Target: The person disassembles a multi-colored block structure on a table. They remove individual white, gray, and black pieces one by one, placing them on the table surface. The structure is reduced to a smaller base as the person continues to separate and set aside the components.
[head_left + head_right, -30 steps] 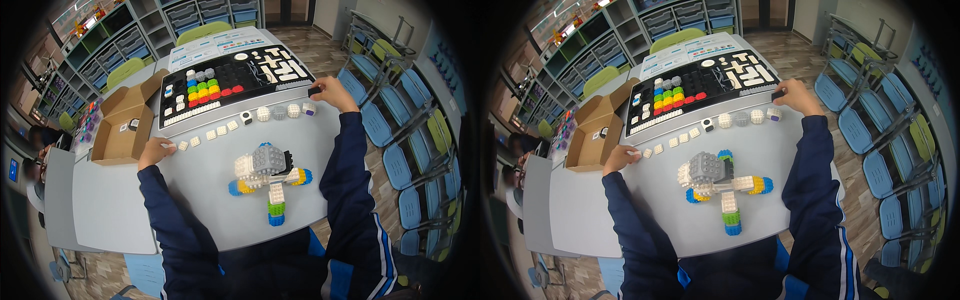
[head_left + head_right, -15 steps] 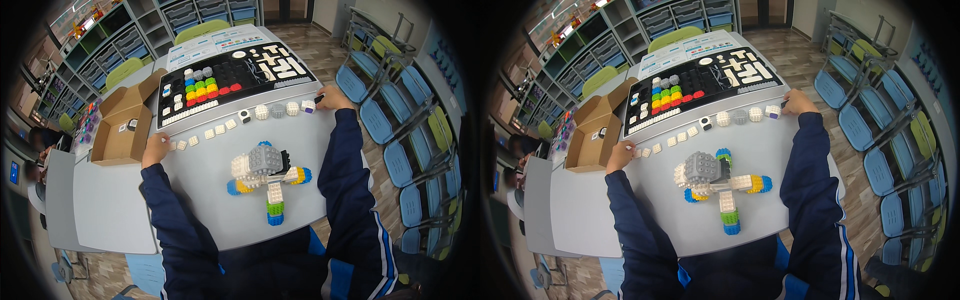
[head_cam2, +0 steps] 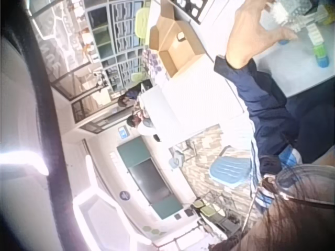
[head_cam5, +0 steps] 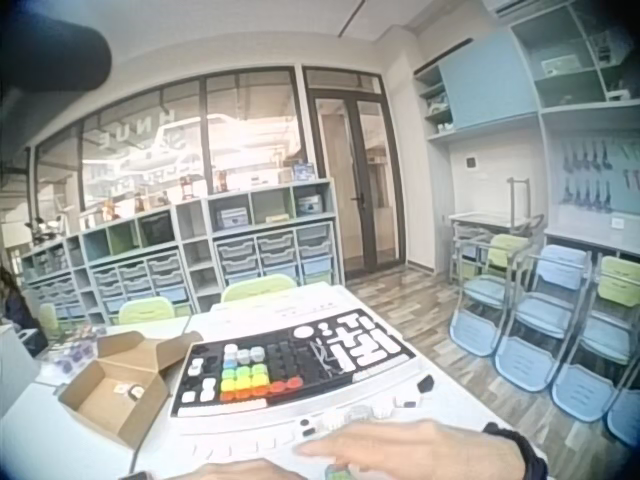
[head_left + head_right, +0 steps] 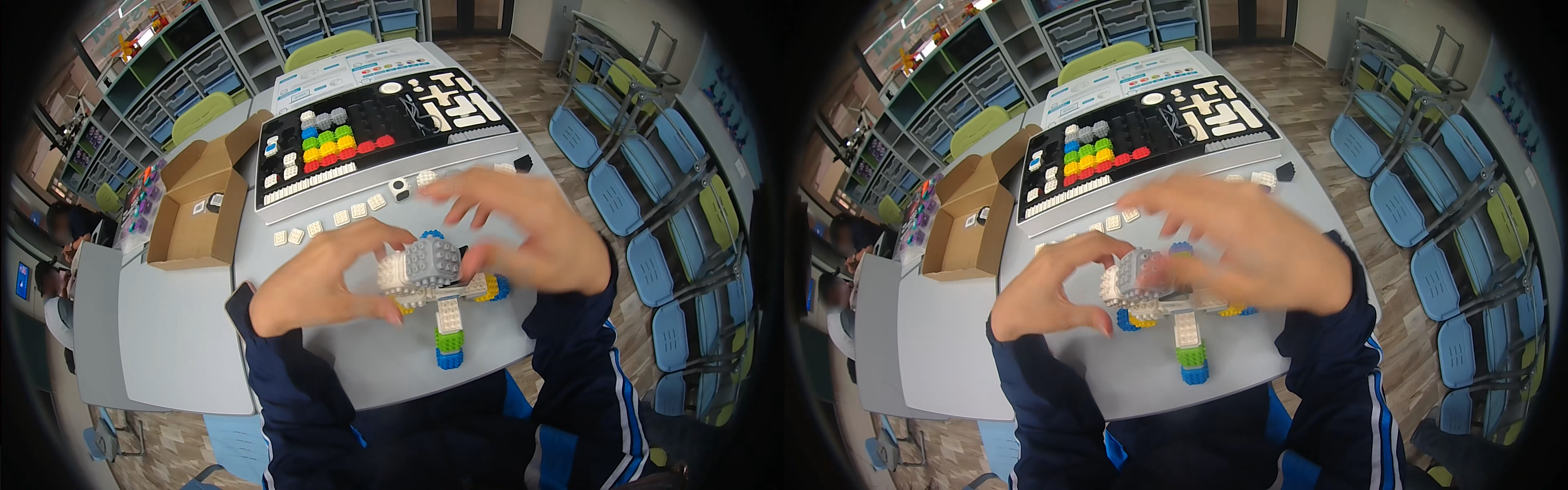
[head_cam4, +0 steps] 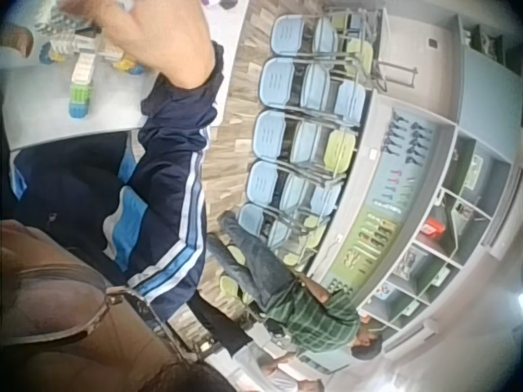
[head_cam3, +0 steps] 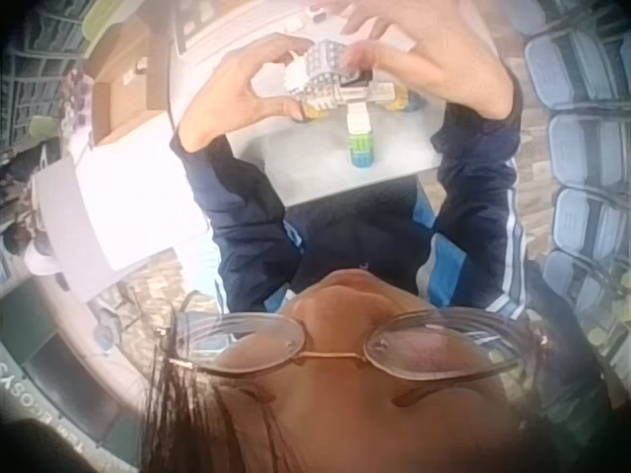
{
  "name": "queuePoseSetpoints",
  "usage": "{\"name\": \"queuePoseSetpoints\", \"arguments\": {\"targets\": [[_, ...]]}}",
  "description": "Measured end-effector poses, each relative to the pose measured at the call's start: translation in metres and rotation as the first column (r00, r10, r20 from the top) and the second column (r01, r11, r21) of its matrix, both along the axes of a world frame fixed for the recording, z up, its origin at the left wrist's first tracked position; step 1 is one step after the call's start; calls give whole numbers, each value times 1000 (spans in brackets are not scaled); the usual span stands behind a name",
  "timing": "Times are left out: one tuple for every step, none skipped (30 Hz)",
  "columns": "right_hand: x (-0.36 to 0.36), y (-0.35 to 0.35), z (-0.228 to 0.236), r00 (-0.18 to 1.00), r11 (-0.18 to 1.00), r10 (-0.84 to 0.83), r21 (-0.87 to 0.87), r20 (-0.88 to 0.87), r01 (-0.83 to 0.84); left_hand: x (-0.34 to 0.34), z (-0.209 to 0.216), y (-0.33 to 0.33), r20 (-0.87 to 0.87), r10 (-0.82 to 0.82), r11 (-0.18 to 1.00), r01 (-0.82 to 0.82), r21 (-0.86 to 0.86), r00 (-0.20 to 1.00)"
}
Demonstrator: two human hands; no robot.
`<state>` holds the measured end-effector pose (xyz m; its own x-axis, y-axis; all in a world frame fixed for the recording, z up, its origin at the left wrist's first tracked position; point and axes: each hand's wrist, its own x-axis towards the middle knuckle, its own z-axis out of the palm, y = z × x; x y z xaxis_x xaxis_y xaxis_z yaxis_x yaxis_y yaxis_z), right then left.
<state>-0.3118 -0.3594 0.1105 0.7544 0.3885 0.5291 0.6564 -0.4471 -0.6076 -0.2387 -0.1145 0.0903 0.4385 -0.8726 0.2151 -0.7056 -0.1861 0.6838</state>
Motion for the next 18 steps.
{"name": "queuePoseSetpoints", "arguments": {"targets": [[-4,10,-1,997,996,56,-79,57,-51,-5,0,-2,23,-15,1000,15,16,1000],[-6,14,-2,994,988,74,-145,75,-62,-8,0,-5,45,-32,999,31,30,998],[-8,19,-3,991,975,95,-208,94,-73,-9,0,-8,46,-56,998,55,22,997],[-8,22,-4,994,966,76,-255,80,-53,-9,-1,-8,52,-36,998,34,43,998],[-7,23,-6,997,953,52,-303,66,-29,-8,-2,-9,57,-21,998,18,62,998],[-3,24,-11,994,959,70,-278,79,-45,-7,-2,-10,63,-6,997,0,81,998],[3,24,-19,992,965,87,-254,92,-61,-8,-2,-11,60,6,996,-11,89,998],[7,24,-22,988,970,107,-228,107,-81,-10,-1,-10,57,19,995,-25,99,998],[8,24,-21,985,966,131,-237,113,-101,-11,-1,-10,54,33,993,-39,108,998],[9,24,-20,981,961,154,-247,118,-121,-11,-1,-9,51,23,995,-27,95,998],[9,24,-19,976,956,178,-257,124,-142,-12,0,-9,47,12,997,-16,82,999],[11,23,-19,972,952,203,-255,115,-169,-13,0,-9,44,2,998,-5,68,999],[14,21,-18,968,947,229,-254,107,-196,-13,-1,-9,32,5,998,-7,59,999],[16,20,-18,963,942,252,-252,97,-221,-13,-1,-9,21,6,999,-7,49,1000],[16,19,-19,956,938,272,-251,110,-238,-13,-1,-9,9,7,999,-7,40,1000],[17,18,-21,948,934,292,-249,123,-255,-9,-2,-8,88,-31,999,28,45,996],[17,18,-23,940,930,313,-246,136,-274,-2,-4,-7,166,-69,997,61,54,984],[16,19,-24,942,930,309,-250,136,-269,2,-6,-6,242,-106,994,93,65,964]]}}
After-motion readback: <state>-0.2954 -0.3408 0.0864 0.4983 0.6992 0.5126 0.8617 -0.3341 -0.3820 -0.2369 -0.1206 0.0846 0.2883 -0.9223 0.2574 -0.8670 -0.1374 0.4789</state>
